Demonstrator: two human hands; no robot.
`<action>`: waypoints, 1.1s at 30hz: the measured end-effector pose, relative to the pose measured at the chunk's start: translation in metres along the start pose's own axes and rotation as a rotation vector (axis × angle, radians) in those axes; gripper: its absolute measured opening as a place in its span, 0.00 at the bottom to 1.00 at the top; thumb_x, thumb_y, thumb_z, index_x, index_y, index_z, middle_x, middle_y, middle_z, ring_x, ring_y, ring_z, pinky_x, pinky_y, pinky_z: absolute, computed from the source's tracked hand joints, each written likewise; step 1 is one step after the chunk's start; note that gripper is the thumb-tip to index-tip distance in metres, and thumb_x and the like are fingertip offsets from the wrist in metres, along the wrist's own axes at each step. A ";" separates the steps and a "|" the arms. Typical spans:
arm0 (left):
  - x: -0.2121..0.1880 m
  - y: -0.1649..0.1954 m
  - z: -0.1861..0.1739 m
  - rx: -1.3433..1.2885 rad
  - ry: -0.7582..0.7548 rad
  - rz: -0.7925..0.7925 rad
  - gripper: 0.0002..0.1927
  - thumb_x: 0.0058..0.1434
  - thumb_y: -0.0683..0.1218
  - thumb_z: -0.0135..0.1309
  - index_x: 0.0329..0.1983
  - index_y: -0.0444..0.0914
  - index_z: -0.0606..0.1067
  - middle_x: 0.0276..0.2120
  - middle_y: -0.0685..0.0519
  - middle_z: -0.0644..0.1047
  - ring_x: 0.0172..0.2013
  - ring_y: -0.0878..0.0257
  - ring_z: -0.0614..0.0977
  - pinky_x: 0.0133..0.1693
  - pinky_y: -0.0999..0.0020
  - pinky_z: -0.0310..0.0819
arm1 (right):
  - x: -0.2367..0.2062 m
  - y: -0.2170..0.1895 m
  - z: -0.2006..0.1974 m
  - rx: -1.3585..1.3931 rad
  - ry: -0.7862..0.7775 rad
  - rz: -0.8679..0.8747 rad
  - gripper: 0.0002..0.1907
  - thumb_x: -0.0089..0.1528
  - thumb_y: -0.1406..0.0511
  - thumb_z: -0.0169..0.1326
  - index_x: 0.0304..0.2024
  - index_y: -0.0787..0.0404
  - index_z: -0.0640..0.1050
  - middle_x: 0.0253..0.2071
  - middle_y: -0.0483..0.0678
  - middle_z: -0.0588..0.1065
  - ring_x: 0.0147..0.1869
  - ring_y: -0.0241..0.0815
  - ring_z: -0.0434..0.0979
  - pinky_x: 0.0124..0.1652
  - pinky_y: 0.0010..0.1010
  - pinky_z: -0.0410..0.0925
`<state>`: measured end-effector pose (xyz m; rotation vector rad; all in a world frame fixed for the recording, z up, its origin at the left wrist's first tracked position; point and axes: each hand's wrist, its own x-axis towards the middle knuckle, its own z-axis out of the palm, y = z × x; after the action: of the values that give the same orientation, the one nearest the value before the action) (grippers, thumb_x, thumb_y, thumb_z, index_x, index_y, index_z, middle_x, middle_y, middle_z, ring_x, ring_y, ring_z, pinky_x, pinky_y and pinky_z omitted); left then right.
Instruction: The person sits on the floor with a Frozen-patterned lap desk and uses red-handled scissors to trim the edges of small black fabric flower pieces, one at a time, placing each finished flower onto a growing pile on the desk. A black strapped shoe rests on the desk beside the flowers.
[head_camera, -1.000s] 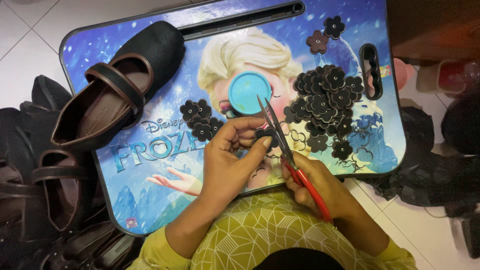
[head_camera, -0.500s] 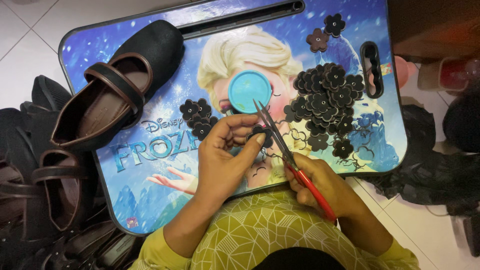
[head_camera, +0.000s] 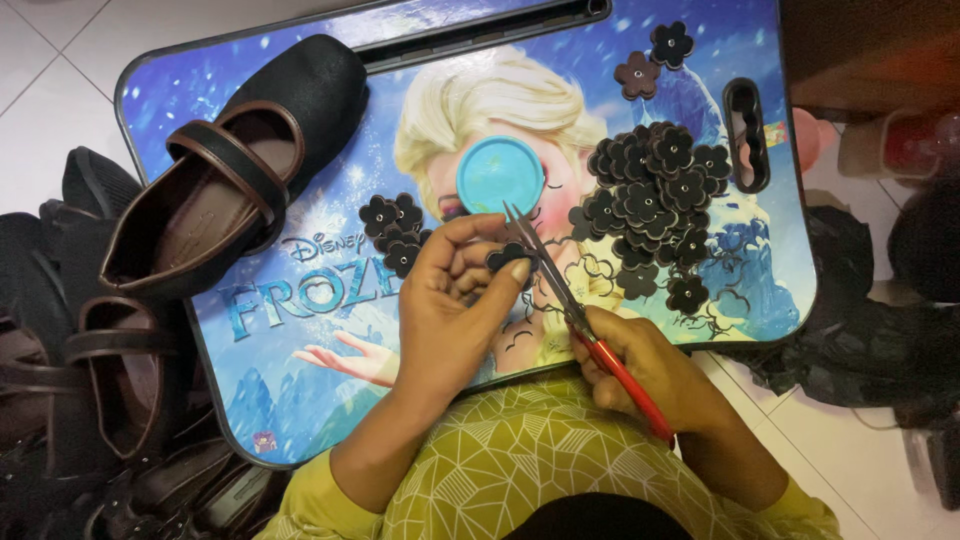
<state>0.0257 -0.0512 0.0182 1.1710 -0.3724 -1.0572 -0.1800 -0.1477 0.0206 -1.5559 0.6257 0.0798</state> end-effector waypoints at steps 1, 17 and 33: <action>-0.001 0.000 0.001 0.000 0.000 -0.005 0.21 0.63 0.35 0.60 0.59 0.32 0.72 0.38 0.55 0.80 0.37 0.74 0.79 0.39 0.80 0.74 | -0.001 -0.001 0.001 0.036 0.000 -0.002 0.49 0.47 0.23 0.49 0.37 0.62 0.70 0.23 0.40 0.66 0.27 0.31 0.64 0.26 0.25 0.59; -0.011 0.006 0.010 0.080 -0.053 0.050 0.22 0.63 0.35 0.61 0.60 0.31 0.71 0.43 0.48 0.83 0.40 0.70 0.82 0.41 0.75 0.78 | -0.004 -0.009 0.008 0.119 -0.009 -0.044 0.52 0.52 0.25 0.49 0.51 0.63 0.69 0.26 0.41 0.65 0.28 0.32 0.62 0.28 0.25 0.59; -0.009 0.010 0.007 0.179 -0.062 0.053 0.22 0.62 0.36 0.62 0.58 0.31 0.72 0.41 0.49 0.84 0.40 0.70 0.83 0.41 0.75 0.80 | -0.005 -0.010 0.003 0.000 -0.013 -0.074 0.50 0.53 0.25 0.44 0.46 0.63 0.69 0.24 0.40 0.62 0.27 0.33 0.58 0.26 0.26 0.56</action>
<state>0.0206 -0.0474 0.0328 1.2820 -0.5527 -1.0319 -0.1790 -0.1433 0.0311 -1.5761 0.5578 0.0344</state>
